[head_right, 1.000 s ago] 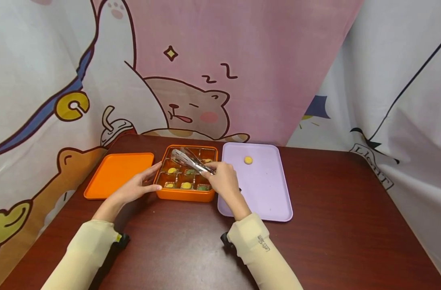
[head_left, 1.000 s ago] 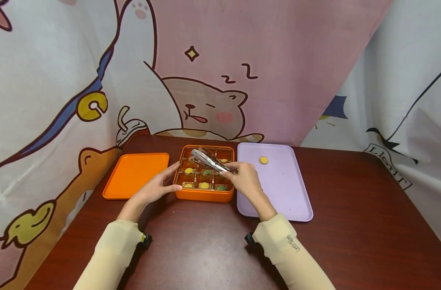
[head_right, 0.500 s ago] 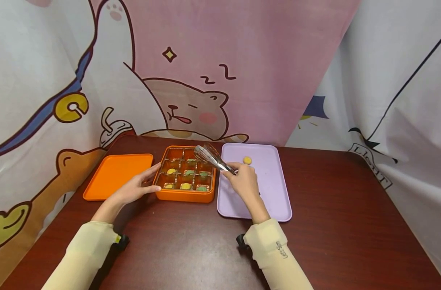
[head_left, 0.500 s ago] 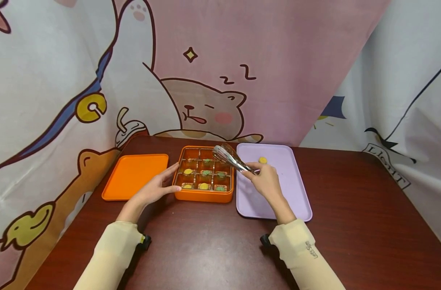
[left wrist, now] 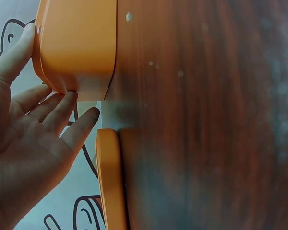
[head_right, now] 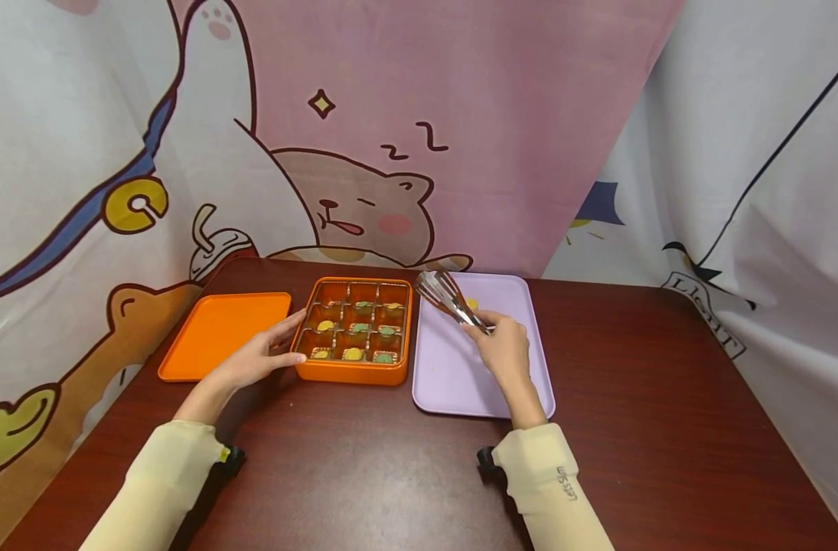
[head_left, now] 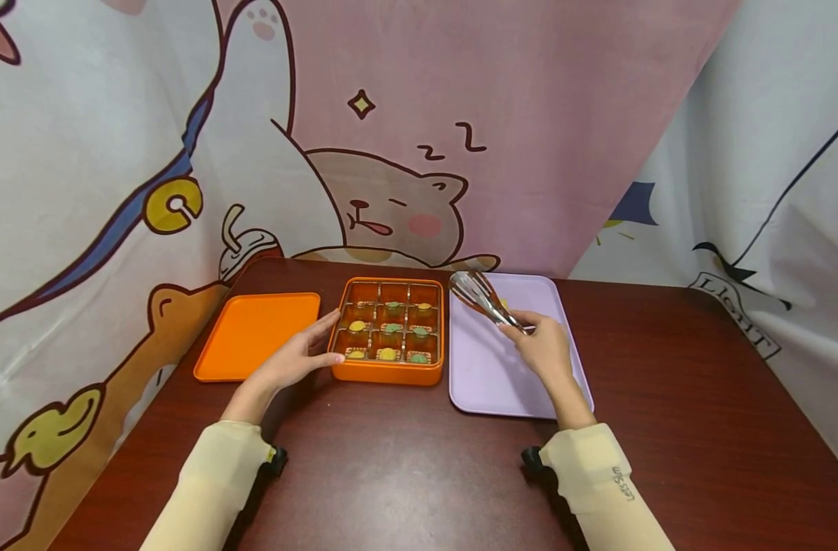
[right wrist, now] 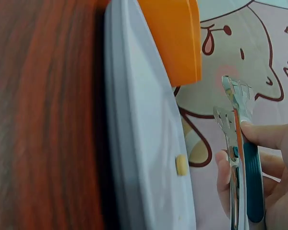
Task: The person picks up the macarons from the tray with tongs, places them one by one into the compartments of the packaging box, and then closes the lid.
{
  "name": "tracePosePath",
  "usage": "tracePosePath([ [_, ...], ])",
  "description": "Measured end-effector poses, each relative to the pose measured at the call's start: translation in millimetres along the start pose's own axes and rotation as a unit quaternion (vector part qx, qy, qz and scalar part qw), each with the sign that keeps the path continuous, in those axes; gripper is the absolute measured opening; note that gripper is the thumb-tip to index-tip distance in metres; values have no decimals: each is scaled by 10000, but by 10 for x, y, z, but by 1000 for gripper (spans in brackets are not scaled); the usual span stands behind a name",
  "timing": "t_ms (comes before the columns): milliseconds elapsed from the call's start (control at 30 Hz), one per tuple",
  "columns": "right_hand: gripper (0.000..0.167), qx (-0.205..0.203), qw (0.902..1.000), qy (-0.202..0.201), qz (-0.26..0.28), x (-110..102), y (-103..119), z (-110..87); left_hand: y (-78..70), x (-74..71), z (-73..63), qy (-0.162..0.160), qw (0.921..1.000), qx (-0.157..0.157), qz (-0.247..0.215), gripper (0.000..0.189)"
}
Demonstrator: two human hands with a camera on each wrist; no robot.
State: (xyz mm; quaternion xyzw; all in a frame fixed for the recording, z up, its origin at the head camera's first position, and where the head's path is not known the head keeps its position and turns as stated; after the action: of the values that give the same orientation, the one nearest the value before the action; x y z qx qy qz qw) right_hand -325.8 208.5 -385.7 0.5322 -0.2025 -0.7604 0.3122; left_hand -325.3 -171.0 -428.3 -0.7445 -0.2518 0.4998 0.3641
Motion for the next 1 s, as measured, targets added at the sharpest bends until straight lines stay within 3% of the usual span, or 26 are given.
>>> tracePosePath([
  [333,38,339,9986,-288,-301,-136,-244,-83,0,-6,0,4,10000,27,-4,82],
  [1000,45,892,9937,322,-598,-77,-577,-108,-2,-1,4,0,10000,-20,46,80],
])
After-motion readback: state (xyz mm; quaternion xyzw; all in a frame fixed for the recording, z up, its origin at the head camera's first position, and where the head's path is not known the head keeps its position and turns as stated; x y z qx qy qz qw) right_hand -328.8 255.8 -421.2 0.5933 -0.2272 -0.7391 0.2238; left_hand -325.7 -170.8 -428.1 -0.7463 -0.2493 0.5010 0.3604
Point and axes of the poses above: each hand's wrist, its own z-axis towards the middle knuckle, its own x-axis out of the palm, y = z × x, the point moved 10 cm from there along z, towards the middle knuckle, and after that the axes turned 14 degrees about -x, right-handed, at the moved point
